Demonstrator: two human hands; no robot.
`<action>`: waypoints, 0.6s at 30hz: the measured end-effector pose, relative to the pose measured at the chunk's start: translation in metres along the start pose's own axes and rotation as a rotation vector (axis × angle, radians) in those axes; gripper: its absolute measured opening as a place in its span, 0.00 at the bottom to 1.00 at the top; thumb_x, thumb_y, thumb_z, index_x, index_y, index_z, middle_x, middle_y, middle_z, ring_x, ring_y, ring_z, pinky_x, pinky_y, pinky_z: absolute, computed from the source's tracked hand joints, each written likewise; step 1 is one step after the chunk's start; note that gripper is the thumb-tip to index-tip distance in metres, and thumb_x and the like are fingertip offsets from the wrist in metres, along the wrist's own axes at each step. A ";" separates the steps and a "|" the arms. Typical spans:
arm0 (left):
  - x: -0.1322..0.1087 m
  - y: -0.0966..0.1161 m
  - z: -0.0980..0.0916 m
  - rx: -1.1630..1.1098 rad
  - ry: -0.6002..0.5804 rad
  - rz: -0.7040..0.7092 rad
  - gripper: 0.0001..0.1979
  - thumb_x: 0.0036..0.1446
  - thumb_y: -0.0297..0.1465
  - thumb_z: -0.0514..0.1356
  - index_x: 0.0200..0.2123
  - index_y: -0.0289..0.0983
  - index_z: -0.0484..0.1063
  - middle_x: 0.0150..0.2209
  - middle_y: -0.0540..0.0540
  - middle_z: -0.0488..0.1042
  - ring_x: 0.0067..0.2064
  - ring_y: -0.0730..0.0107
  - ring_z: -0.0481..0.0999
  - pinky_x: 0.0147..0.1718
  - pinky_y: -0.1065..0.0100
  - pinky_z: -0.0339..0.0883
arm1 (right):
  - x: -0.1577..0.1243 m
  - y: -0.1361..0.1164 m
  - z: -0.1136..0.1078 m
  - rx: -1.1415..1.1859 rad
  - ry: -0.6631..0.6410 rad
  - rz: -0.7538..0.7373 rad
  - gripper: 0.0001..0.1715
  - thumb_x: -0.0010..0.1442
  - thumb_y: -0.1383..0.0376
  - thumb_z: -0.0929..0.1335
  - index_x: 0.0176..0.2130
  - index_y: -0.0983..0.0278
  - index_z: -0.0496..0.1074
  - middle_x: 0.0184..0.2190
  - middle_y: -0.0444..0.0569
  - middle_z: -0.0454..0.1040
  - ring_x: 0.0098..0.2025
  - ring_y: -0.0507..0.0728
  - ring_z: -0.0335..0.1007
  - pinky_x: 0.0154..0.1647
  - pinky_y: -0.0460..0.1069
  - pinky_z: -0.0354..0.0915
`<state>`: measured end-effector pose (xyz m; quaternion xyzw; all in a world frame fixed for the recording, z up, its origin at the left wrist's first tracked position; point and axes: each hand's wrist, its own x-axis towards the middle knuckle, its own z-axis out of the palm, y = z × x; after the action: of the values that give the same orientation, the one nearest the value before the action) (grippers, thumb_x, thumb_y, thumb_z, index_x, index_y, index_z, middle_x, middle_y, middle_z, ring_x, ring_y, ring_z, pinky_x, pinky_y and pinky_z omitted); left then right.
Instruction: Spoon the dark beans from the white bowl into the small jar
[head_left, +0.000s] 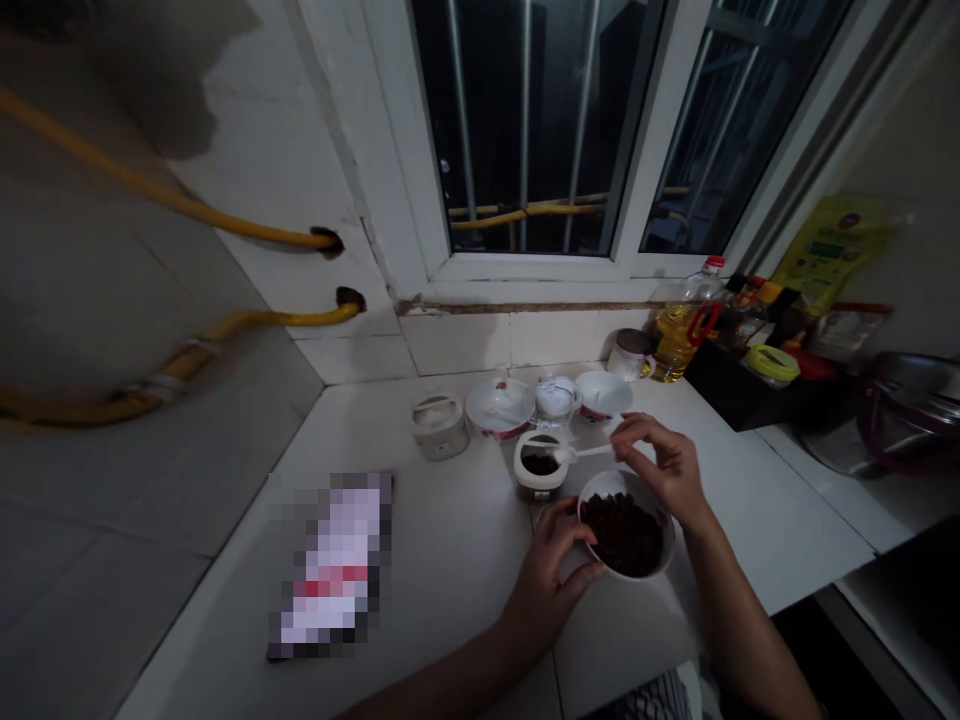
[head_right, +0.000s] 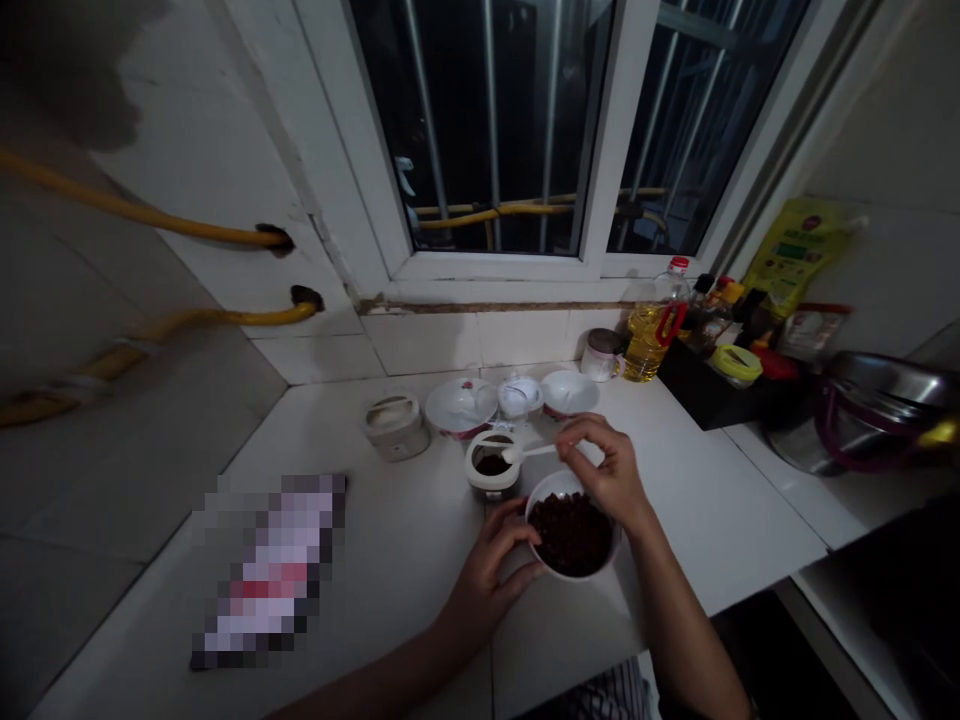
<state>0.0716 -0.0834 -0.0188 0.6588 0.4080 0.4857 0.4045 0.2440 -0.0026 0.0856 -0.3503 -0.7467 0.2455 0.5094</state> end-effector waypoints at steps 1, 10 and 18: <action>0.000 0.000 0.000 0.003 -0.001 -0.004 0.05 0.56 0.33 0.63 0.37 0.40 0.73 0.52 0.40 0.66 0.60 0.54 0.63 0.57 0.54 0.60 | -0.001 0.004 -0.009 0.033 0.019 0.033 0.06 0.57 0.62 0.70 0.29 0.60 0.74 0.24 0.45 0.73 0.35 0.57 0.70 0.51 0.57 0.63; -0.001 0.001 -0.002 0.022 0.016 0.009 0.05 0.56 0.33 0.63 0.37 0.40 0.74 0.54 0.39 0.66 0.59 0.53 0.65 0.56 0.54 0.62 | -0.013 0.017 -0.040 -0.177 -0.152 0.202 0.04 0.51 0.68 0.69 0.25 0.61 0.74 0.25 0.46 0.74 0.35 0.59 0.69 0.42 0.53 0.63; -0.001 0.006 -0.004 0.058 0.013 0.003 0.05 0.55 0.32 0.63 0.37 0.40 0.74 0.53 0.40 0.67 0.58 0.54 0.67 0.55 0.56 0.64 | -0.009 0.016 -0.016 -0.029 -0.272 0.400 0.06 0.45 0.68 0.67 0.21 0.62 0.74 0.21 0.45 0.72 0.33 0.57 0.68 0.38 0.50 0.61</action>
<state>0.0683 -0.0855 -0.0123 0.6677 0.4237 0.4786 0.3816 0.2655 0.0009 0.0747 -0.4620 -0.7276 0.3756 0.3406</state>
